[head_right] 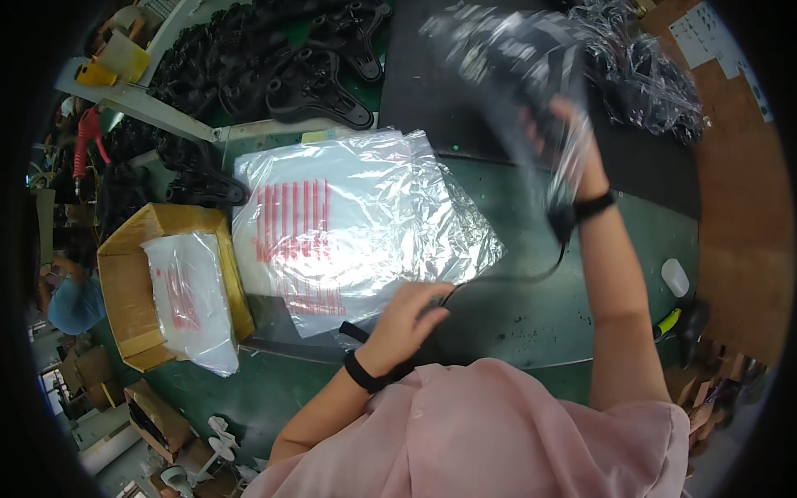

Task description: The person repeatedly picks up black bicycle seats from a pile, wipes them with a cloth, and places them into clear plastic bags. The person handles the seats one at a time, turning them over to clean different sides before bagging them.

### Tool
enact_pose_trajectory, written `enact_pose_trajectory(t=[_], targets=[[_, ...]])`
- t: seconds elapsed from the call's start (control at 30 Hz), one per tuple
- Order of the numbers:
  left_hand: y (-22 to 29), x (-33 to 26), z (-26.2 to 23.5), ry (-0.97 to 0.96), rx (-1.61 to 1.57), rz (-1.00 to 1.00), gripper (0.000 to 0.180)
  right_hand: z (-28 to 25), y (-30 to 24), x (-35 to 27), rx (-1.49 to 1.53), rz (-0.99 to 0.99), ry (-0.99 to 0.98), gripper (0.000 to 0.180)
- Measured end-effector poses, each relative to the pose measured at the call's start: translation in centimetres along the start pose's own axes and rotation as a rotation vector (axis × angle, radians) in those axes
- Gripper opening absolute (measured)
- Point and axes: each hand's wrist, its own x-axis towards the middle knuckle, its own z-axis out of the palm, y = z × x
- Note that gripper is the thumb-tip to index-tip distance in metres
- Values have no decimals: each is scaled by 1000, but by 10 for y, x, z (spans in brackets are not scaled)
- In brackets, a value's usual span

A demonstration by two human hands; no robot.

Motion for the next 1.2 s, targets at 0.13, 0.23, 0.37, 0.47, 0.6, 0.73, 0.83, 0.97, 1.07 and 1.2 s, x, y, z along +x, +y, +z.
enact_pose_trajectory(t=[0.13,0.23,0.37,0.47,0.6,0.73,0.83,0.97,1.07,1.2], targets=[[-62,-5,-13,270,409,-129,53,-5,-39,111,97,-603,343,34],[-84,-6,-28,271,624,-291,62,83,46,156,-649,-359,117,41],[-108,-1,-44,248,684,-287,64,156,163,208,-1755,-359,-60,79],[-116,4,-62,250,669,-281,62,187,195,222,-1837,-315,15,77],[-103,17,-50,428,647,-228,68,184,160,213,-1734,-235,-62,67],[-78,32,-4,377,657,-320,79,126,129,117,-1075,8,-234,54],[-78,49,3,311,722,-346,67,76,104,-3,-474,240,-218,63],[-83,66,9,253,766,-367,36,9,128,-115,328,383,-254,83],[-96,86,8,301,754,-384,22,-59,175,-157,756,288,-267,88],[-99,71,-12,454,374,-239,13,-60,173,-181,192,128,76,65]])
